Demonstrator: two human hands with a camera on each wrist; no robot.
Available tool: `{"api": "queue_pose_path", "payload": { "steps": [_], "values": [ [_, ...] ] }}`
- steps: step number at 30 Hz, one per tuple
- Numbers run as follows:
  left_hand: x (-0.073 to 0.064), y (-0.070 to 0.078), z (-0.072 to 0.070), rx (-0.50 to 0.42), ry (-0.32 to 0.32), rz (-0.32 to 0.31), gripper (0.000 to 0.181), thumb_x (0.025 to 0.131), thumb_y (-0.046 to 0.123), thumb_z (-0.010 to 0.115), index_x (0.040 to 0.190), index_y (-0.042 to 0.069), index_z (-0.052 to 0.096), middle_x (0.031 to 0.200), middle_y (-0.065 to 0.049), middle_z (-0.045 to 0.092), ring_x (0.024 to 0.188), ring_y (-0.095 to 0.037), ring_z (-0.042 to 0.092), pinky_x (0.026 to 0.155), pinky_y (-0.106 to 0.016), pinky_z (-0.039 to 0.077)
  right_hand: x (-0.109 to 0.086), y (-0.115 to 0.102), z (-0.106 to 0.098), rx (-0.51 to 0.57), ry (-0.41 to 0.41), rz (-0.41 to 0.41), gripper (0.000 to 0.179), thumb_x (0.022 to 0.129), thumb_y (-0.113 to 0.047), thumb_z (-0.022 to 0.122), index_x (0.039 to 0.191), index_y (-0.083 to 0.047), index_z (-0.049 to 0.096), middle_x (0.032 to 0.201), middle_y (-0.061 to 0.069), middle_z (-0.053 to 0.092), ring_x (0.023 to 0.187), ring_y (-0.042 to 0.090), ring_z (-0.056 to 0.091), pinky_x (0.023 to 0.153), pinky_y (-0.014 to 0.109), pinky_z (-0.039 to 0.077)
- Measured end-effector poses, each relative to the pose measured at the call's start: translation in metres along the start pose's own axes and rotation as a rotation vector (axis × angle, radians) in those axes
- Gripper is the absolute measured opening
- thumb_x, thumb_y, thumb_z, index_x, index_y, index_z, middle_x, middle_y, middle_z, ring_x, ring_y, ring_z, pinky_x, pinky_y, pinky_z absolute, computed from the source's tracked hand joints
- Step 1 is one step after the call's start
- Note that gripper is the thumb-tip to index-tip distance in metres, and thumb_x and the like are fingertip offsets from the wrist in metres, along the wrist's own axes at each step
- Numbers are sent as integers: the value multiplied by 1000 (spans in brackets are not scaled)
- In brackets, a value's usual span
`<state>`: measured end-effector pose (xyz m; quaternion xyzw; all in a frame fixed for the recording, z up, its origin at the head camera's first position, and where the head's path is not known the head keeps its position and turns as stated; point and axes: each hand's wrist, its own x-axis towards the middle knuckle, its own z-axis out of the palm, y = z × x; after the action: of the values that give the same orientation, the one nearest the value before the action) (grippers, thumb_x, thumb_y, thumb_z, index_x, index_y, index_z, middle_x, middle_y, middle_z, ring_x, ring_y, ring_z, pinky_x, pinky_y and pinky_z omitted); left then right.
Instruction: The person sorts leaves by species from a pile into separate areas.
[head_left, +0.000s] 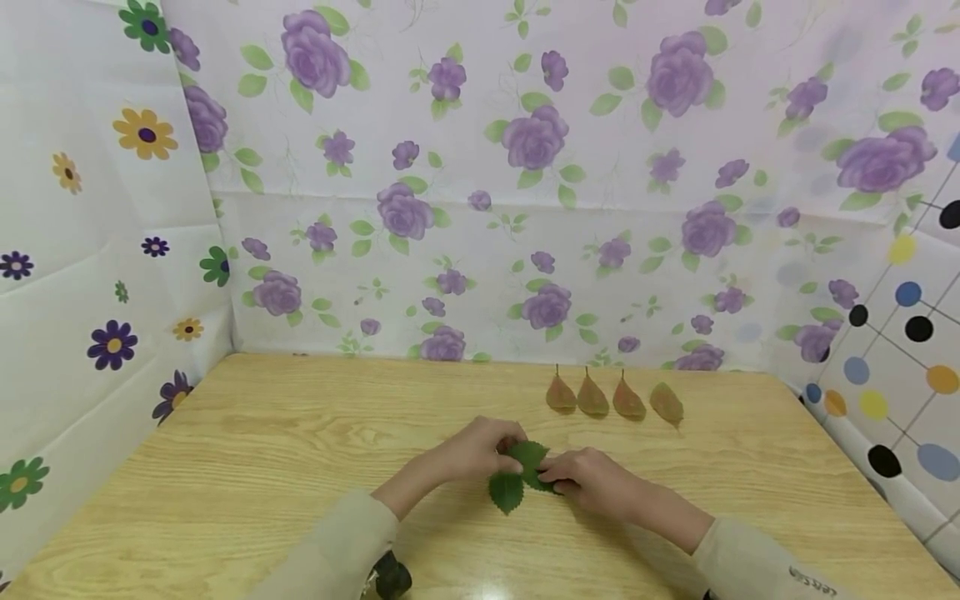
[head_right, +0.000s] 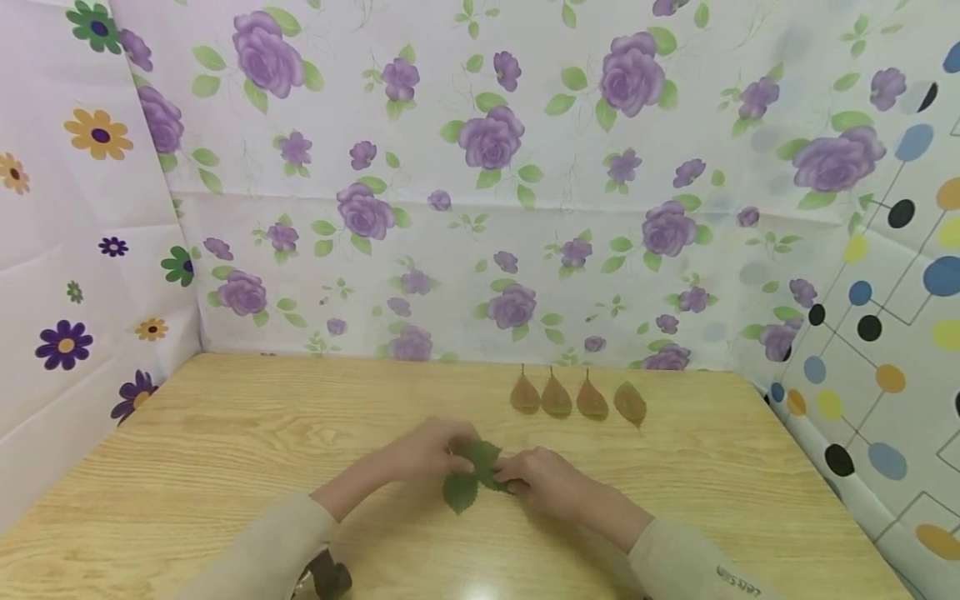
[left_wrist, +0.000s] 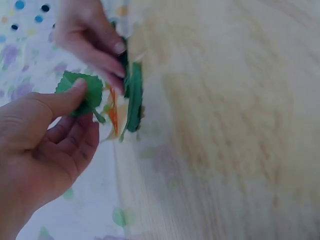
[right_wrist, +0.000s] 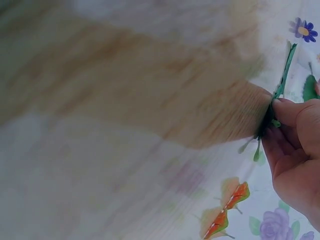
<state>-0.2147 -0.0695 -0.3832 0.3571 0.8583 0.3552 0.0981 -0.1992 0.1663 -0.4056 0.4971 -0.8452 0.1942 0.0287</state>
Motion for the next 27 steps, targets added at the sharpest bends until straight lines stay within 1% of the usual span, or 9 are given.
{"api": "queue_pose_path", "payload": {
  "steps": [2,5,8,11,15,20,22,27],
  "values": [
    [0,-3,-5,-49,31,-10,12,89,5,69,100,6,66,83,3,63,74,-8,58,66,-23,49,0,0,0,6,-4,6,26,81,9,70,107,6,70,116,18,66,103,32,64,84,27,53],
    [-2,-8,-12,-81,76,-47,12,91,6,66,103,5,66,84,3,63,76,-10,58,68,-26,50,0,-1,-1,1,-11,14,26,82,8,69,107,5,70,119,18,64,105,32,63,85,29,52],
    [-4,-16,-17,-136,114,-92,15,93,3,63,107,2,65,88,-2,62,80,-13,60,72,-32,53,0,-1,-1,-10,-13,20,25,82,7,70,107,5,71,119,17,65,106,31,64,86,30,52],
    [-8,-29,-23,-193,148,-124,17,93,-1,61,109,-2,63,91,-7,61,81,-17,62,72,-35,56,1,-1,0,-19,-3,14,25,81,7,71,106,4,71,117,15,66,105,29,64,86,30,53],
    [-12,-47,-34,-208,216,-178,17,93,-3,60,109,-5,63,92,-8,62,84,-19,62,72,-32,56,1,1,0,-24,14,2,25,80,6,72,105,3,72,115,13,67,104,26,65,85,29,53],
    [-23,-71,-50,-267,314,-305,19,93,-4,59,111,-6,62,96,-11,63,88,-21,62,75,-31,55,0,2,0,-14,15,-2,26,80,6,72,106,3,72,115,13,67,105,26,65,85,30,52],
    [-29,-80,-57,-279,340,-352,21,93,-5,57,114,-8,61,99,-13,63,90,-23,63,76,-31,55,0,2,1,-8,5,6,26,81,5,71,107,3,71,116,13,67,106,26,64,86,29,52],
    [-47,-98,-76,-226,388,-417,31,94,-5,56,123,-14,52,103,-22,61,89,-29,65,74,-34,56,0,2,2,6,-18,31,26,83,4,70,109,3,71,118,13,66,109,25,63,88,27,51]
  ]
}}
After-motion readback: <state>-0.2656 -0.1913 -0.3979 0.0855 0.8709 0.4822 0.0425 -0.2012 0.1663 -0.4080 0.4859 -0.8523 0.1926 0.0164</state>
